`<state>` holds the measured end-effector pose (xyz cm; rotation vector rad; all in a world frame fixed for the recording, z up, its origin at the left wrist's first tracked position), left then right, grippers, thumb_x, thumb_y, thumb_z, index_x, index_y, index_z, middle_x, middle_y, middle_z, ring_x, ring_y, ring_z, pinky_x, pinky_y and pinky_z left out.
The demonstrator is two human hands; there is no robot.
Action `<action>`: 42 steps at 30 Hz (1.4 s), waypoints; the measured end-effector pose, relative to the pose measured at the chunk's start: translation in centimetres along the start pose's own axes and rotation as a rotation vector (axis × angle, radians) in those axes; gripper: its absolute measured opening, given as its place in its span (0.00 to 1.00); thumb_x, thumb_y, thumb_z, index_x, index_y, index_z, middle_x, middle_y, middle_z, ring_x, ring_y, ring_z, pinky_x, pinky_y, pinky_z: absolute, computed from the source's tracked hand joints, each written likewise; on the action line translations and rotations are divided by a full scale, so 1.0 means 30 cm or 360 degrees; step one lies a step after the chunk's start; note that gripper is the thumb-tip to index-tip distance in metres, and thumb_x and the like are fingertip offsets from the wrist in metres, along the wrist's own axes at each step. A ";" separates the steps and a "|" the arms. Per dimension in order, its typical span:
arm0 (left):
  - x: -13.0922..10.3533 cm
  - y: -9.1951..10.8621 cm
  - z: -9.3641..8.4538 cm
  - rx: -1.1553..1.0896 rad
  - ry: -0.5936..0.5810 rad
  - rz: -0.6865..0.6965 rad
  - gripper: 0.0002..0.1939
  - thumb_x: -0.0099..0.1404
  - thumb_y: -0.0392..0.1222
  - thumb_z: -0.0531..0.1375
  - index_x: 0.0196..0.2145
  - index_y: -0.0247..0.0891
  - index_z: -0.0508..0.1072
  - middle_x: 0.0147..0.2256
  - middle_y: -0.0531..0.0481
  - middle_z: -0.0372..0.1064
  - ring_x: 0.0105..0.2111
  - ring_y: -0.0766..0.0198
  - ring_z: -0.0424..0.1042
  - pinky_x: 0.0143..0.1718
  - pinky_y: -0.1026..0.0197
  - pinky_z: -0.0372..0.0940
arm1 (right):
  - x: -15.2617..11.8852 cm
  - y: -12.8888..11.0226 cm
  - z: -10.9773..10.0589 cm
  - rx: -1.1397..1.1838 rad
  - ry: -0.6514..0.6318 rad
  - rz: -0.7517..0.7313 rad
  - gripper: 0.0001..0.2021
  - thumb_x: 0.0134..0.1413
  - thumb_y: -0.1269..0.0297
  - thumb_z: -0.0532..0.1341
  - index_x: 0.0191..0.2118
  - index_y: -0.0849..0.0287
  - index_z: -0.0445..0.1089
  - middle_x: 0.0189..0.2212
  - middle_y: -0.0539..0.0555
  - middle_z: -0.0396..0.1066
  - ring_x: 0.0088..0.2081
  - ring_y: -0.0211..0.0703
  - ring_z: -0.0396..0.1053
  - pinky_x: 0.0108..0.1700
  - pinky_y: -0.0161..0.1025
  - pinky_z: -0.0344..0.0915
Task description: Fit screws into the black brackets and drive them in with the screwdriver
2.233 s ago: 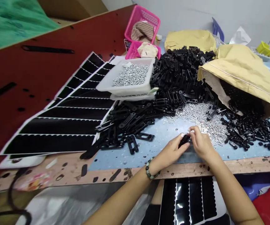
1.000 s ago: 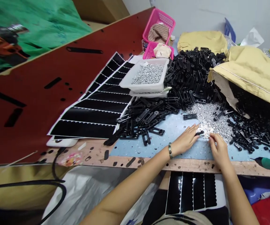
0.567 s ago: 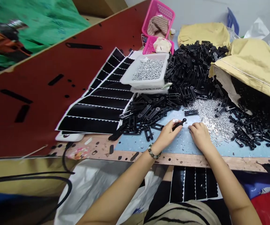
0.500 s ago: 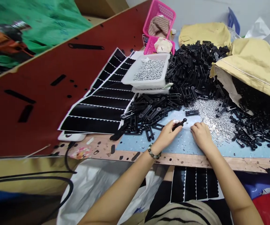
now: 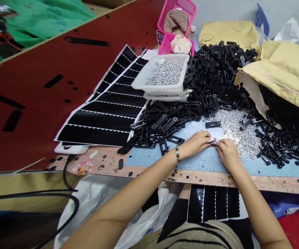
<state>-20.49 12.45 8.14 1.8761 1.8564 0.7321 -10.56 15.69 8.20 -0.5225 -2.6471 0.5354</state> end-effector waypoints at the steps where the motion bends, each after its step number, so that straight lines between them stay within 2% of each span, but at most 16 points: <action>1: 0.002 -0.006 -0.003 0.0000 -0.0021 0.0016 0.04 0.65 0.39 0.59 0.35 0.39 0.73 0.36 0.49 0.65 0.39 0.59 0.63 0.45 0.57 0.59 | -0.002 -0.004 0.006 -0.0014 0.0002 0.0002 0.10 0.63 0.64 0.54 0.43 0.56 0.72 0.38 0.57 0.71 0.41 0.48 0.66 0.44 0.45 0.63; 7: -0.046 0.018 0.036 0.0046 -0.0110 0.0073 0.04 0.66 0.37 0.59 0.35 0.38 0.74 0.37 0.48 0.67 0.39 0.60 0.64 0.44 0.57 0.59 | 0.039 0.005 0.002 0.0091 -0.0052 0.0009 0.09 0.63 0.64 0.54 0.41 0.56 0.72 0.36 0.56 0.70 0.40 0.47 0.67 0.43 0.44 0.64; 11: -0.125 0.086 0.071 0.0103 -0.0164 0.0083 0.10 0.67 0.39 0.57 0.46 0.40 0.71 0.40 0.48 0.69 0.42 0.58 0.66 0.46 0.55 0.59 | 0.181 0.072 -0.035 -0.0136 0.0123 0.0194 0.15 0.61 0.68 0.54 0.53 0.58 0.66 0.49 0.62 0.67 0.49 0.54 0.62 0.49 0.50 0.61; 13: -0.144 0.112 0.045 0.0130 -0.0136 0.0079 0.21 0.65 0.45 0.59 0.54 0.40 0.65 0.43 0.46 0.69 0.46 0.55 0.66 0.48 0.52 0.59 | 0.242 0.074 -0.009 -0.0290 0.0014 0.0214 0.16 0.59 0.70 0.55 0.53 0.58 0.66 0.50 0.62 0.67 0.50 0.56 0.61 0.50 0.51 0.60; 16: -0.118 0.119 -0.067 0.0262 0.0123 0.0016 0.33 0.63 0.50 0.62 0.61 0.39 0.56 0.51 0.41 0.66 0.52 0.51 0.64 0.53 0.49 0.57 | 0.251 0.021 0.026 -0.0271 -0.0154 0.0121 0.13 0.59 0.72 0.55 0.49 0.58 0.69 0.44 0.60 0.71 0.47 0.53 0.63 0.48 0.49 0.62; 18: -0.075 0.107 -0.120 0.0429 0.0237 -0.0054 0.28 0.65 0.43 0.58 0.60 0.37 0.56 0.50 0.40 0.67 0.50 0.50 0.66 0.53 0.48 0.57 | 0.212 -0.028 0.013 -0.0089 -0.0163 -0.0006 0.12 0.60 0.71 0.55 0.48 0.57 0.68 0.43 0.58 0.71 0.45 0.50 0.65 0.48 0.45 0.63; 20: -0.026 0.087 -0.116 0.0551 0.0172 -0.0114 0.22 0.67 0.37 0.54 0.58 0.34 0.59 0.44 0.40 0.70 0.45 0.50 0.69 0.49 0.48 0.61 | 0.162 -0.027 -0.041 0.0077 -0.0092 -0.0061 0.12 0.61 0.69 0.54 0.49 0.57 0.67 0.44 0.57 0.71 0.45 0.46 0.66 0.48 0.42 0.64; 22: 0.007 0.056 -0.083 0.0541 0.0038 -0.0209 0.18 0.68 0.38 0.52 0.55 0.33 0.62 0.39 0.41 0.72 0.39 0.51 0.72 0.42 0.50 0.64 | 0.117 0.084 -0.142 0.0011 0.0091 0.0144 0.12 0.62 0.67 0.52 0.49 0.58 0.67 0.44 0.58 0.71 0.45 0.45 0.67 0.48 0.42 0.64; 25: 0.018 0.026 -0.050 0.0294 -0.0030 -0.0317 0.14 0.69 0.44 0.51 0.48 0.35 0.66 0.38 0.42 0.72 0.38 0.52 0.72 0.39 0.52 0.66 | 0.029 0.346 -0.326 -0.0409 0.0360 0.0703 0.12 0.61 0.68 0.51 0.44 0.63 0.70 0.40 0.64 0.70 0.43 0.52 0.66 0.46 0.48 0.62; 27: 0.016 0.041 -0.053 0.0054 0.0027 -0.0252 0.12 0.68 0.44 0.51 0.45 0.36 0.67 0.44 0.41 0.69 0.44 0.53 0.71 0.45 0.52 0.65 | 0.000 0.454 -0.383 -0.0481 0.0348 0.0801 0.10 0.58 0.69 0.53 0.38 0.64 0.71 0.35 0.65 0.70 0.41 0.55 0.65 0.44 0.51 0.62; 29: 0.014 0.060 -0.061 -0.0190 0.0080 -0.0183 0.11 0.68 0.43 0.50 0.45 0.37 0.66 0.47 0.42 0.67 0.48 0.55 0.68 0.49 0.53 0.63 | -0.008 0.495 -0.399 -0.0453 0.0329 0.0806 0.08 0.56 0.68 0.56 0.35 0.63 0.71 0.32 0.63 0.70 0.38 0.54 0.65 0.43 0.51 0.62; 32: 0.007 0.058 -0.055 -0.0535 0.0071 -0.0272 0.12 0.69 0.44 0.47 0.42 0.39 0.67 0.39 0.47 0.69 0.42 0.58 0.68 0.47 0.55 0.63 | -0.007 0.452 -0.380 -0.0019 0.0459 0.0832 0.12 0.54 0.63 0.59 0.43 0.60 0.69 0.32 0.56 0.69 0.34 0.47 0.66 0.41 0.49 0.65; 34: 0.000 0.048 -0.053 -0.0718 0.0092 -0.0379 0.11 0.68 0.46 0.49 0.39 0.39 0.67 0.35 0.49 0.68 0.38 0.60 0.68 0.43 0.56 0.63 | 0.006 0.370 -0.324 0.0597 0.0514 0.0799 0.16 0.53 0.58 0.61 0.48 0.56 0.66 0.32 0.52 0.69 0.33 0.44 0.68 0.39 0.46 0.68; 37: -0.013 0.044 -0.042 -0.0979 0.0091 -0.0477 0.13 0.67 0.49 0.50 0.34 0.38 0.67 0.31 0.51 0.65 0.33 0.62 0.66 0.40 0.57 0.63 | 0.045 0.204 -0.214 0.1435 0.0400 0.0689 0.14 0.53 0.57 0.62 0.45 0.52 0.64 0.34 0.51 0.72 0.34 0.43 0.71 0.38 0.44 0.71; 40: -0.025 0.051 -0.020 -0.1324 0.0039 -0.0503 0.16 0.67 0.52 0.49 0.32 0.37 0.66 0.30 0.52 0.64 0.32 0.64 0.65 0.39 0.58 0.63 | 0.066 0.103 -0.167 0.1756 0.0388 0.0646 0.13 0.50 0.60 0.66 0.39 0.52 0.63 0.34 0.50 0.73 0.35 0.40 0.72 0.38 0.41 0.71; 42: -0.030 0.057 -0.009 -0.1532 0.0022 -0.0489 0.14 0.63 0.52 0.55 0.35 0.37 0.66 0.33 0.51 0.64 0.33 0.65 0.65 0.38 0.59 0.64 | 0.071 0.078 -0.166 0.1762 0.0443 0.0607 0.12 0.49 0.61 0.67 0.38 0.53 0.64 0.33 0.49 0.72 0.35 0.39 0.71 0.39 0.39 0.70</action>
Point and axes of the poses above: each hand's wrist, its own x-axis towards the middle knuckle, its own z-axis out of the palm, y = z × x, the point moved 10 cm from there along x, towards the middle knuckle
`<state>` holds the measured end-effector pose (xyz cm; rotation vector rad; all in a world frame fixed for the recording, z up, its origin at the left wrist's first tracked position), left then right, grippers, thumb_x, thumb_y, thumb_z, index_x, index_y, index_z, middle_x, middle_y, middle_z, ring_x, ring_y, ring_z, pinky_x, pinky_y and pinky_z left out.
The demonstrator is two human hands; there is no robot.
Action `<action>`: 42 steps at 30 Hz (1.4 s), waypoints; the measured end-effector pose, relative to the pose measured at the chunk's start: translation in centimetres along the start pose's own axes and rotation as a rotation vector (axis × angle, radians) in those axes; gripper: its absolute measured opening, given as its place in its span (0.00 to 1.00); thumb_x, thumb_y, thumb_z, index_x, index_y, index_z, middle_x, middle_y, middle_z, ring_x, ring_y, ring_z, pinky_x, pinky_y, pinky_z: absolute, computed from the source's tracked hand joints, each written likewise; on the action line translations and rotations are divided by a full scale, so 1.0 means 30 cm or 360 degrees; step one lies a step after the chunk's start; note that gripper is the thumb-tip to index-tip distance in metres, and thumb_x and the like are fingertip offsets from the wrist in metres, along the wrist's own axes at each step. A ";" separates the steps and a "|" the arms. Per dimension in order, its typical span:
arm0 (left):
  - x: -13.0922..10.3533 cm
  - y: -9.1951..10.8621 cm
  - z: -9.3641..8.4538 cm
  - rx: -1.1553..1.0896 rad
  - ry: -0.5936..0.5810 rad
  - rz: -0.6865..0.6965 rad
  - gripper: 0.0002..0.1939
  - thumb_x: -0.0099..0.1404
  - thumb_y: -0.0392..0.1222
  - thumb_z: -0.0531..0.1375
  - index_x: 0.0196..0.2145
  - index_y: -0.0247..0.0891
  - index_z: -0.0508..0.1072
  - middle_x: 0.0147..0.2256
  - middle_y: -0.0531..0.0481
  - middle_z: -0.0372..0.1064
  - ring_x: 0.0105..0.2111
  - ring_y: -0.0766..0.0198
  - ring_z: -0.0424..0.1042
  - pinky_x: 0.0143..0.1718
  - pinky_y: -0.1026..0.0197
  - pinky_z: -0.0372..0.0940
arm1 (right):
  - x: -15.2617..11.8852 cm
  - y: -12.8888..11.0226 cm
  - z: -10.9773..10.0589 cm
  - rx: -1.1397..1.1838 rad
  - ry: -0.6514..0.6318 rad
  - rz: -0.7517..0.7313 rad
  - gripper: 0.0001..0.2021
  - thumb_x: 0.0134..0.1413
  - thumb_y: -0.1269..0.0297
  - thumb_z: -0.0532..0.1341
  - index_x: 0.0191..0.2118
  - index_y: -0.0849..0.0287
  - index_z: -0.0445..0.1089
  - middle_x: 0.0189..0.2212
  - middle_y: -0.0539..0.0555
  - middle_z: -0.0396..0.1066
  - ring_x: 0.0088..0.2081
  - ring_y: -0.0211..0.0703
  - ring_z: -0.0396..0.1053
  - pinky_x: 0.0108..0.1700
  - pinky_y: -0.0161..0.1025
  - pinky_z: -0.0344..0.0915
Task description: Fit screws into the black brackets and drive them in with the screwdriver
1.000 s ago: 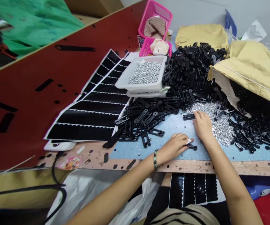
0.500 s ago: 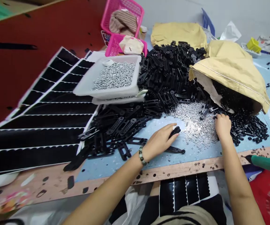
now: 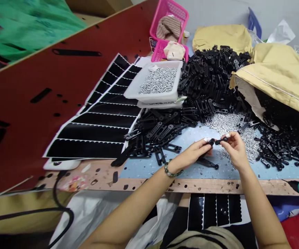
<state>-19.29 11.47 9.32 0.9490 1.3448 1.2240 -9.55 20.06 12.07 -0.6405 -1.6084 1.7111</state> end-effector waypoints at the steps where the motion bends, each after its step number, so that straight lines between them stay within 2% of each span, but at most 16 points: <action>1: -0.001 -0.004 0.004 -0.0058 -0.0015 -0.0007 0.15 0.60 0.51 0.59 0.37 0.37 0.66 0.34 0.51 0.64 0.33 0.65 0.66 0.36 0.60 0.64 | -0.002 -0.004 0.007 -0.0030 -0.0004 -0.0033 0.12 0.49 0.62 0.67 0.38 0.53 0.65 0.33 0.49 0.71 0.36 0.39 0.71 0.39 0.39 0.70; 4: -0.004 -0.006 0.000 0.0025 0.0036 0.0004 0.13 0.59 0.48 0.59 0.38 0.37 0.65 0.33 0.51 0.65 0.31 0.64 0.66 0.30 0.62 0.62 | -0.007 -0.012 0.032 -0.0274 -0.0080 -0.0132 0.10 0.51 0.61 0.65 0.40 0.53 0.69 0.34 0.51 0.71 0.36 0.40 0.70 0.40 0.40 0.69; 8: -0.019 0.065 -0.021 0.0582 0.0256 0.0226 0.09 0.63 0.45 0.56 0.37 0.38 0.67 0.29 0.53 0.65 0.29 0.64 0.65 0.32 0.62 0.60 | -0.012 -0.022 0.044 -0.0584 -0.0052 -0.0225 0.08 0.52 0.60 0.64 0.38 0.55 0.72 0.33 0.53 0.72 0.35 0.43 0.70 0.39 0.43 0.68; 11: -0.029 0.117 -0.007 0.0842 0.0283 0.0386 0.08 0.64 0.46 0.55 0.35 0.38 0.67 0.29 0.53 0.66 0.29 0.64 0.64 0.32 0.62 0.59 | -0.012 -0.010 0.043 -0.0468 -0.0008 -0.0171 0.09 0.51 0.58 0.64 0.37 0.55 0.71 0.32 0.53 0.73 0.34 0.43 0.71 0.39 0.43 0.69; 15: -0.035 0.142 0.000 0.1040 0.0200 0.0484 0.11 0.66 0.45 0.53 0.28 0.38 0.65 0.26 0.53 0.64 0.27 0.65 0.64 0.30 0.63 0.56 | -0.023 0.008 0.032 -0.0422 -0.0047 -0.0150 0.11 0.52 0.55 0.63 0.38 0.55 0.69 0.32 0.52 0.72 0.34 0.43 0.71 0.38 0.43 0.70; 17: -0.035 0.131 -0.016 0.1148 0.0156 0.0446 0.13 0.66 0.46 0.54 0.26 0.38 0.65 0.24 0.54 0.63 0.25 0.66 0.63 0.29 0.63 0.55 | -0.037 0.021 0.027 -0.0643 -0.0135 -0.0180 0.12 0.54 0.56 0.62 0.43 0.55 0.68 0.35 0.53 0.72 0.36 0.44 0.70 0.40 0.44 0.69; 19: -0.031 0.109 -0.057 0.1210 0.0188 0.0336 0.14 0.66 0.47 0.54 0.26 0.38 0.65 0.22 0.54 0.63 0.24 0.65 0.63 0.29 0.63 0.55 | -0.056 0.043 0.036 -0.1061 -0.0266 -0.0246 0.12 0.56 0.58 0.61 0.45 0.54 0.68 0.39 0.56 0.71 0.40 0.47 0.69 0.44 0.48 0.67; 21: -0.028 0.086 -0.105 0.1217 0.0268 0.0225 0.10 0.65 0.47 0.55 0.32 0.39 0.68 0.24 0.54 0.65 0.25 0.64 0.65 0.30 0.63 0.57 | -0.075 0.080 0.057 -0.1532 -0.0389 -0.0312 0.07 0.57 0.62 0.61 0.41 0.55 0.70 0.39 0.56 0.70 0.42 0.50 0.66 0.45 0.50 0.64; 23: -0.021 0.066 -0.131 0.1201 0.0306 0.0173 0.08 0.66 0.45 0.54 0.39 0.39 0.67 0.27 0.54 0.67 0.27 0.62 0.67 0.32 0.61 0.60 | -0.085 0.118 0.078 -0.1837 -0.0448 -0.0341 0.04 0.58 0.64 0.60 0.34 0.55 0.71 0.35 0.56 0.69 0.41 0.52 0.65 0.44 0.51 0.62; 25: -0.009 0.054 -0.123 0.1192 0.0261 0.0219 0.08 0.67 0.42 0.53 0.41 0.38 0.66 0.31 0.51 0.68 0.32 0.61 0.68 0.37 0.59 0.62 | -0.087 0.134 0.083 -0.1917 -0.0402 -0.0354 0.05 0.57 0.62 0.60 0.33 0.56 0.70 0.35 0.57 0.69 0.40 0.52 0.64 0.43 0.51 0.62; 29: 0.012 0.030 -0.036 0.1196 -0.0050 0.0472 0.08 0.67 0.39 0.53 0.42 0.38 0.70 0.40 0.46 0.68 0.44 0.58 0.67 0.49 0.55 0.61 | -0.103 0.093 0.027 -0.1642 -0.0134 -0.0430 0.15 0.57 0.56 0.61 0.47 0.57 0.67 0.43 0.59 0.67 0.44 0.52 0.65 0.45 0.50 0.64; 31: 0.019 0.000 0.006 0.1229 -0.0212 0.0518 0.08 0.66 0.37 0.55 0.41 0.38 0.71 0.41 0.46 0.68 0.45 0.58 0.65 0.51 0.54 0.60 | -0.125 0.085 0.017 -0.1547 -0.0199 -0.0485 0.13 0.60 0.59 0.57 0.49 0.56 0.67 0.43 0.58 0.68 0.44 0.50 0.65 0.46 0.49 0.64; 34: 0.027 -0.040 0.040 0.1330 -0.0335 0.0511 0.08 0.65 0.37 0.57 0.41 0.40 0.73 0.43 0.46 0.67 0.47 0.57 0.64 0.52 0.53 0.58 | -0.158 0.100 0.029 -0.1615 -0.0355 -0.0527 0.10 0.63 0.63 0.53 0.42 0.54 0.71 0.38 0.56 0.71 0.41 0.48 0.66 0.45 0.48 0.64; 37: 0.036 -0.055 0.042 0.1403 -0.0381 0.0481 0.10 0.66 0.38 0.55 0.43 0.43 0.74 0.44 0.47 0.65 0.48 0.57 0.62 0.53 0.52 0.55 | -0.172 0.111 0.037 -0.1667 -0.0317 -0.0544 0.11 0.63 0.64 0.53 0.41 0.54 0.73 0.37 0.57 0.71 0.40 0.48 0.67 0.43 0.48 0.65; 42: 0.061 -0.063 0.001 0.1377 -0.0415 0.0361 0.11 0.67 0.38 0.54 0.43 0.44 0.74 0.42 0.50 0.69 0.46 0.59 0.65 0.53 0.54 0.52 | -0.177 0.128 0.050 -0.1692 -0.0279 -0.0480 0.10 0.62 0.63 0.55 0.42 0.53 0.73 0.37 0.57 0.71 0.40 0.49 0.67 0.44 0.49 0.64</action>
Point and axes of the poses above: each hand's wrist, its own x-axis towards the middle knuckle, its own z-axis out of the palm, y = z × x, the point moved 10 cm from there along x, towards the middle knuckle
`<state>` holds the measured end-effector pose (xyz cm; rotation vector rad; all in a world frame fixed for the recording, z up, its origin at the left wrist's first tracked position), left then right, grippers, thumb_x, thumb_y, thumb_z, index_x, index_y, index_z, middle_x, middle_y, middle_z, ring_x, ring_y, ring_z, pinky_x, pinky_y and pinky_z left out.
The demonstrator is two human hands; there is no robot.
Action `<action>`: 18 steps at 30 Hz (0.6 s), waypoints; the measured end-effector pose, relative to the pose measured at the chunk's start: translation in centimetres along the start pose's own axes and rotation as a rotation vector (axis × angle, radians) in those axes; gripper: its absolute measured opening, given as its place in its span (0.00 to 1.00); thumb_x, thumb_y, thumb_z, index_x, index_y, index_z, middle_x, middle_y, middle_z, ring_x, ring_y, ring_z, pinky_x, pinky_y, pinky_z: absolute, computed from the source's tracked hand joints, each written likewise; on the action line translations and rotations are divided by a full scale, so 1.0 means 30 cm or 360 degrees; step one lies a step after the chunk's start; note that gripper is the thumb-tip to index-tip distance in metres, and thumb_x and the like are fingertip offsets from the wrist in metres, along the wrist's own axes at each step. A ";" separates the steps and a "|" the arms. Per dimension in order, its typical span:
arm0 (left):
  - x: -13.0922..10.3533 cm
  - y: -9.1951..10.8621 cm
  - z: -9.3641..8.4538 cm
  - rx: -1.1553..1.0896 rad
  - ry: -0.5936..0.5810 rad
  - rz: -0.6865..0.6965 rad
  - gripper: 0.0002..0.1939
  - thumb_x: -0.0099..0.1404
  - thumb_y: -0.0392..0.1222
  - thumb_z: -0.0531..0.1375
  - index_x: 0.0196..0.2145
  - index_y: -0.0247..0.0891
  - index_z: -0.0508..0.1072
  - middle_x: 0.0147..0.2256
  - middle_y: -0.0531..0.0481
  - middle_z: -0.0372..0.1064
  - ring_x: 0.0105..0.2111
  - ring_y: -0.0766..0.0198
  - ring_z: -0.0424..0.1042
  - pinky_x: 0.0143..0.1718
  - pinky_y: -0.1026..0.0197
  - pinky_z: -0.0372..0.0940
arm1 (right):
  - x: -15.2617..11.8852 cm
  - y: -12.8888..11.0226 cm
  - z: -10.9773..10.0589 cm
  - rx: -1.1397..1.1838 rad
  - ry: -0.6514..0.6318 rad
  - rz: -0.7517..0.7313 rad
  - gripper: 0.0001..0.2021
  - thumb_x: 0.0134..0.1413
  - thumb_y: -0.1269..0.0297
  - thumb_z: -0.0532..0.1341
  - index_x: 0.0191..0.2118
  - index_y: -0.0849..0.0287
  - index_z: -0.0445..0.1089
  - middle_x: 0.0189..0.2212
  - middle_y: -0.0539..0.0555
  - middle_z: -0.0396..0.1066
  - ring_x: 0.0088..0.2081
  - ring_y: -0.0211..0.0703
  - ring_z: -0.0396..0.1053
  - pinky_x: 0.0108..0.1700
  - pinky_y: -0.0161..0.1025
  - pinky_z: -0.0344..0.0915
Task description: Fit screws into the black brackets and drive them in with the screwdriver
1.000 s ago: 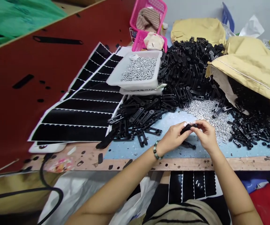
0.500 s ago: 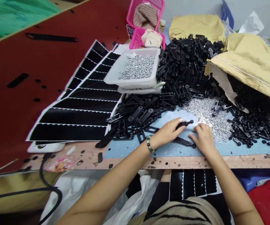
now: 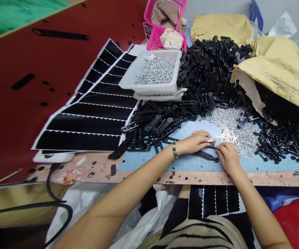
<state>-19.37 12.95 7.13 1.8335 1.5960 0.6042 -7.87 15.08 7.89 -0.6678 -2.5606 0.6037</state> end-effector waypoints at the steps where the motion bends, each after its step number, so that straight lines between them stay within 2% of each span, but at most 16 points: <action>1: -0.002 -0.003 -0.006 0.0004 -0.0004 -0.0005 0.10 0.67 0.39 0.55 0.42 0.44 0.75 0.42 0.50 0.69 0.46 0.59 0.65 0.52 0.54 0.53 | 0.007 0.005 0.006 0.0021 -0.0050 0.0011 0.09 0.62 0.63 0.55 0.41 0.53 0.73 0.37 0.56 0.71 0.40 0.49 0.68 0.44 0.49 0.65; 4: -0.022 -0.001 -0.010 0.0052 -0.0018 -0.0021 0.08 0.67 0.39 0.56 0.39 0.42 0.75 0.40 0.50 0.70 0.44 0.59 0.67 0.50 0.55 0.54 | 0.083 0.037 0.006 0.0127 -0.0136 0.0011 0.09 0.62 0.63 0.54 0.42 0.54 0.72 0.38 0.56 0.70 0.41 0.47 0.68 0.44 0.46 0.66; 8: -0.067 0.012 0.002 0.0119 -0.0039 -0.0048 0.10 0.67 0.39 0.55 0.41 0.44 0.75 0.40 0.50 0.71 0.44 0.59 0.68 0.49 0.56 0.55 | 0.325 0.132 -0.069 -0.0060 0.0258 0.0150 0.16 0.61 0.68 0.50 0.53 0.60 0.65 0.48 0.62 0.67 0.51 0.52 0.63 0.53 0.51 0.61; 10: -0.091 0.014 0.004 0.0122 -0.0040 -0.0074 0.10 0.67 0.40 0.55 0.42 0.43 0.75 0.40 0.50 0.71 0.44 0.59 0.68 0.50 0.55 0.56 | 0.457 0.169 -0.050 -0.0234 0.0249 0.0238 0.20 0.59 0.72 0.51 0.57 0.63 0.61 0.54 0.65 0.64 0.55 0.54 0.59 0.54 0.52 0.59; 12: -0.112 0.016 -0.001 0.0123 -0.0055 -0.0079 0.11 0.67 0.42 0.55 0.44 0.42 0.74 0.39 0.49 0.71 0.43 0.59 0.69 0.49 0.56 0.59 | 0.555 0.190 -0.020 -0.0303 0.0191 0.0272 0.21 0.57 0.74 0.52 0.57 0.64 0.61 0.54 0.66 0.64 0.54 0.54 0.59 0.53 0.51 0.59; 15: -0.127 0.014 -0.056 0.0020 0.0056 -0.0082 0.14 0.67 0.44 0.56 0.48 0.41 0.72 0.40 0.47 0.71 0.42 0.60 0.70 0.48 0.57 0.63 | 0.602 0.204 -0.012 -0.0282 0.0192 0.0273 0.19 0.56 0.75 0.54 0.53 0.63 0.65 0.45 0.66 0.69 0.48 0.55 0.63 0.49 0.52 0.60; 18: -0.112 -0.036 -0.171 -0.0260 0.0457 -0.0255 0.14 0.66 0.45 0.55 0.47 0.40 0.73 0.42 0.46 0.70 0.43 0.58 0.69 0.48 0.55 0.64 | 0.554 0.203 -0.040 -0.0224 0.0211 0.0226 0.15 0.55 0.72 0.57 0.48 0.62 0.68 0.40 0.62 0.70 0.45 0.53 0.65 0.48 0.50 0.62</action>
Point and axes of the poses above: each hand's wrist, its own x-axis towards the middle knuckle, its own z-axis out of the palm, y = z × x, the point moved 10 cm from there along x, towards the middle knuckle
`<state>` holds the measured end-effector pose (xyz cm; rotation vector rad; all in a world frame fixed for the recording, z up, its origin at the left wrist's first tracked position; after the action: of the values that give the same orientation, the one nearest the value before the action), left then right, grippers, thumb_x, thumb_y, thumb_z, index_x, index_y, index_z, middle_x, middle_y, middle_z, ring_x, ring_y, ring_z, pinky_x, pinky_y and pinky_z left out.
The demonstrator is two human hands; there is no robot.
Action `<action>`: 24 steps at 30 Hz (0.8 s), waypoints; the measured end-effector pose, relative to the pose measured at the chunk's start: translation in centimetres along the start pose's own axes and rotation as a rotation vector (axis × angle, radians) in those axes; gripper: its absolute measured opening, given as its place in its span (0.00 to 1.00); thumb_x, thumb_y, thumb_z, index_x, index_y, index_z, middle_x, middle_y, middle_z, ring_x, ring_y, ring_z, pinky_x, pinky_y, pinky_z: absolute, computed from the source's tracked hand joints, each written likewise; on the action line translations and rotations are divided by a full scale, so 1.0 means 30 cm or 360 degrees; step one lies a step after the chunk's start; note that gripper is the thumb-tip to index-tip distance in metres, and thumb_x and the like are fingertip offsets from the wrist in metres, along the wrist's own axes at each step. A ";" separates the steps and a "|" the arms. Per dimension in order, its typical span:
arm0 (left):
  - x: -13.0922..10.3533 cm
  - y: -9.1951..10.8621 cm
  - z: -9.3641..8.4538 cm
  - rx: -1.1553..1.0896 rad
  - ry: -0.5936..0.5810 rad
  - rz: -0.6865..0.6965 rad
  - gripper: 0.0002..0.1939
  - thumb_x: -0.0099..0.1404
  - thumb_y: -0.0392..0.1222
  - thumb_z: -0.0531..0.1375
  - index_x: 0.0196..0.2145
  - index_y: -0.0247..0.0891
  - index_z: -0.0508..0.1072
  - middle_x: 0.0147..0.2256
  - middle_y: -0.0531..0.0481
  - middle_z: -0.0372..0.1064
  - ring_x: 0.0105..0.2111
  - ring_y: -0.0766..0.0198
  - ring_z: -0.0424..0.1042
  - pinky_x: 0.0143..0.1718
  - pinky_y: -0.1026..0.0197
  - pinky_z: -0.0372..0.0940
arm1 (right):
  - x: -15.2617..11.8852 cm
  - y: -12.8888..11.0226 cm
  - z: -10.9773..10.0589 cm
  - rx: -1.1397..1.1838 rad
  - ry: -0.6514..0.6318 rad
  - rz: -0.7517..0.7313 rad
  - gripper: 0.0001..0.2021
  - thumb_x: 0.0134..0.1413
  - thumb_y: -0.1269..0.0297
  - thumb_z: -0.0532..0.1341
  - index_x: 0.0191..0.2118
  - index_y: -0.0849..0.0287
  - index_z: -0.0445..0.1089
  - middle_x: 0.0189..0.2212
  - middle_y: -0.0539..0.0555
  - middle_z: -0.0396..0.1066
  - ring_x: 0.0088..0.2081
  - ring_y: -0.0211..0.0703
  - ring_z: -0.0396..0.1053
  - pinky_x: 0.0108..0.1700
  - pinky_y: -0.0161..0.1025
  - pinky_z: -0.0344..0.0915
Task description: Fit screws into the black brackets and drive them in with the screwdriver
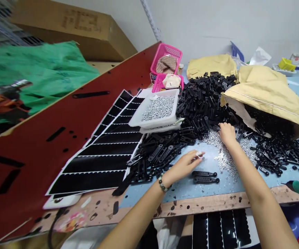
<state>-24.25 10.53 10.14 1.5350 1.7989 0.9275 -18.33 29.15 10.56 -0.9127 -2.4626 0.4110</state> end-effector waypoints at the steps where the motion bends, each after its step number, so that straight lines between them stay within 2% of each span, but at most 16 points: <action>1: 0.024 -0.013 -0.027 -0.0105 0.0127 -0.0078 0.15 0.66 0.46 0.55 0.47 0.40 0.72 0.43 0.46 0.69 0.43 0.58 0.69 0.49 0.53 0.64 | -0.027 0.000 -0.018 0.0026 0.0010 -0.0014 0.13 0.55 0.71 0.57 0.47 0.61 0.69 0.40 0.61 0.70 0.44 0.52 0.65 0.47 0.49 0.63; 3: 0.078 -0.027 -0.037 -0.0317 0.0261 -0.0191 0.18 0.65 0.49 0.57 0.50 0.39 0.69 0.47 0.44 0.68 0.46 0.57 0.69 0.49 0.52 0.64 | -0.091 -0.011 -0.058 0.0079 0.0029 -0.0051 0.12 0.57 0.68 0.57 0.47 0.59 0.69 0.40 0.58 0.69 0.43 0.49 0.67 0.46 0.46 0.64; 5: 0.134 -0.013 0.000 -0.0504 0.0210 -0.0220 0.21 0.67 0.53 0.53 0.52 0.38 0.66 0.50 0.42 0.67 0.48 0.57 0.70 0.47 0.53 0.67 | -0.159 -0.056 -0.101 0.0160 0.0043 -0.0175 0.12 0.58 0.67 0.58 0.47 0.57 0.69 0.41 0.57 0.70 0.44 0.47 0.67 0.46 0.44 0.65; 8: 0.171 0.001 0.107 -0.0967 -0.0143 -0.0367 0.26 0.70 0.58 0.46 0.49 0.35 0.67 0.47 0.39 0.71 0.45 0.57 0.73 0.40 0.57 0.69 | -0.254 -0.154 -0.169 0.0256 0.0058 -0.0478 0.11 0.60 0.67 0.57 0.47 0.56 0.69 0.41 0.57 0.70 0.44 0.48 0.66 0.47 0.46 0.65; 11: 0.130 0.016 0.204 -0.1283 -0.0628 -0.0571 0.24 0.63 0.59 0.58 0.44 0.34 0.71 0.43 0.39 0.73 0.41 0.59 0.74 0.35 0.63 0.69 | -0.327 -0.218 -0.204 0.0277 -0.0050 -0.0705 0.10 0.62 0.68 0.55 0.46 0.55 0.70 0.40 0.56 0.72 0.43 0.46 0.67 0.46 0.47 0.65; 13: 0.096 0.030 0.232 -0.1315 -0.0822 -0.0599 0.23 0.58 0.58 0.63 0.40 0.33 0.72 0.40 0.42 0.74 0.37 0.61 0.74 0.31 0.66 0.67 | -0.367 -0.232 -0.205 0.0359 -0.0214 -0.0849 0.11 0.62 0.67 0.55 0.47 0.53 0.69 0.40 0.55 0.72 0.43 0.45 0.67 0.46 0.46 0.66; 14: 0.085 0.036 0.239 -0.1345 -0.0858 -0.0607 0.23 0.57 0.58 0.64 0.38 0.33 0.72 0.38 0.43 0.74 0.34 0.63 0.73 0.29 0.67 0.66 | -0.378 -0.217 -0.208 0.0401 -0.0272 -0.0873 0.11 0.62 0.66 0.56 0.48 0.53 0.68 0.42 0.55 0.72 0.44 0.45 0.68 0.46 0.46 0.66; 15: 0.078 0.041 0.243 -0.1384 -0.0862 -0.0620 0.23 0.56 0.57 0.65 0.37 0.33 0.72 0.36 0.45 0.73 0.31 0.66 0.72 0.27 0.67 0.65 | -0.373 -0.177 -0.218 0.0415 -0.0272 -0.0815 0.11 0.61 0.65 0.56 0.49 0.53 0.68 0.42 0.55 0.72 0.45 0.45 0.68 0.46 0.46 0.66; 16: 0.073 0.047 0.246 -0.1427 -0.0845 -0.0637 0.22 0.55 0.56 0.66 0.36 0.33 0.71 0.33 0.48 0.72 0.29 0.68 0.70 0.26 0.67 0.64 | -0.352 -0.107 -0.232 0.0371 -0.0217 -0.0652 0.11 0.62 0.65 0.56 0.48 0.54 0.68 0.43 0.55 0.72 0.45 0.45 0.68 0.46 0.46 0.66; 17: 0.070 0.054 0.249 -0.1472 -0.0818 -0.0652 0.22 0.54 0.54 0.67 0.36 0.34 0.70 0.32 0.50 0.70 0.27 0.69 0.69 0.27 0.67 0.64 | -0.324 -0.011 -0.258 0.0289 -0.0104 -0.0414 0.10 0.62 0.64 0.55 0.47 0.55 0.68 0.42 0.56 0.72 0.45 0.46 0.68 0.46 0.46 0.66; 19: 0.071 0.073 0.247 -0.1530 -0.0734 -0.0644 0.21 0.53 0.51 0.67 0.39 0.35 0.69 0.29 0.53 0.67 0.28 0.69 0.67 0.31 0.64 0.67 | -0.292 0.230 -0.326 -0.0052 0.0159 0.0261 0.10 0.63 0.66 0.51 0.42 0.58 0.70 0.39 0.58 0.71 0.43 0.46 0.67 0.45 0.44 0.64; 21: 0.075 0.090 0.235 -0.1496 -0.0622 -0.0594 0.19 0.55 0.48 0.65 0.40 0.35 0.68 0.29 0.53 0.65 0.31 0.67 0.68 0.34 0.62 0.67 | -0.282 0.354 -0.354 -0.0172 0.0198 0.0468 0.09 0.60 0.68 0.54 0.39 0.63 0.71 0.35 0.62 0.70 0.42 0.50 0.65 0.44 0.45 0.61; 22: 0.077 0.094 0.225 -0.1458 -0.0548 -0.0568 0.17 0.55 0.46 0.64 0.40 0.36 0.67 0.30 0.53 0.65 0.31 0.67 0.67 0.33 0.62 0.66 | -0.278 0.386 -0.356 -0.0195 0.0184 0.0494 0.08 0.58 0.69 0.55 0.37 0.64 0.71 0.34 0.63 0.70 0.42 0.51 0.65 0.44 0.46 0.60; 24: 0.078 0.094 0.201 -0.1371 -0.0390 -0.0534 0.13 0.56 0.44 0.61 0.37 0.36 0.66 0.31 0.52 0.65 0.30 0.68 0.66 0.30 0.65 0.63 | -0.280 0.392 -0.352 -0.0190 0.0150 0.0468 0.08 0.57 0.70 0.56 0.36 0.63 0.72 0.33 0.62 0.69 0.41 0.51 0.65 0.45 0.46 0.60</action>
<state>-18.16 13.89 8.94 0.7340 1.1735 1.0820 -0.96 33.28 11.60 -1.3206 -2.2927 0.3123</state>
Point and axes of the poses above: each hand's wrist, its own x-axis towards the middle knuckle, its own z-axis out of the palm, y = z × x, the point moved 10 cm from there along x, towards the middle knuckle
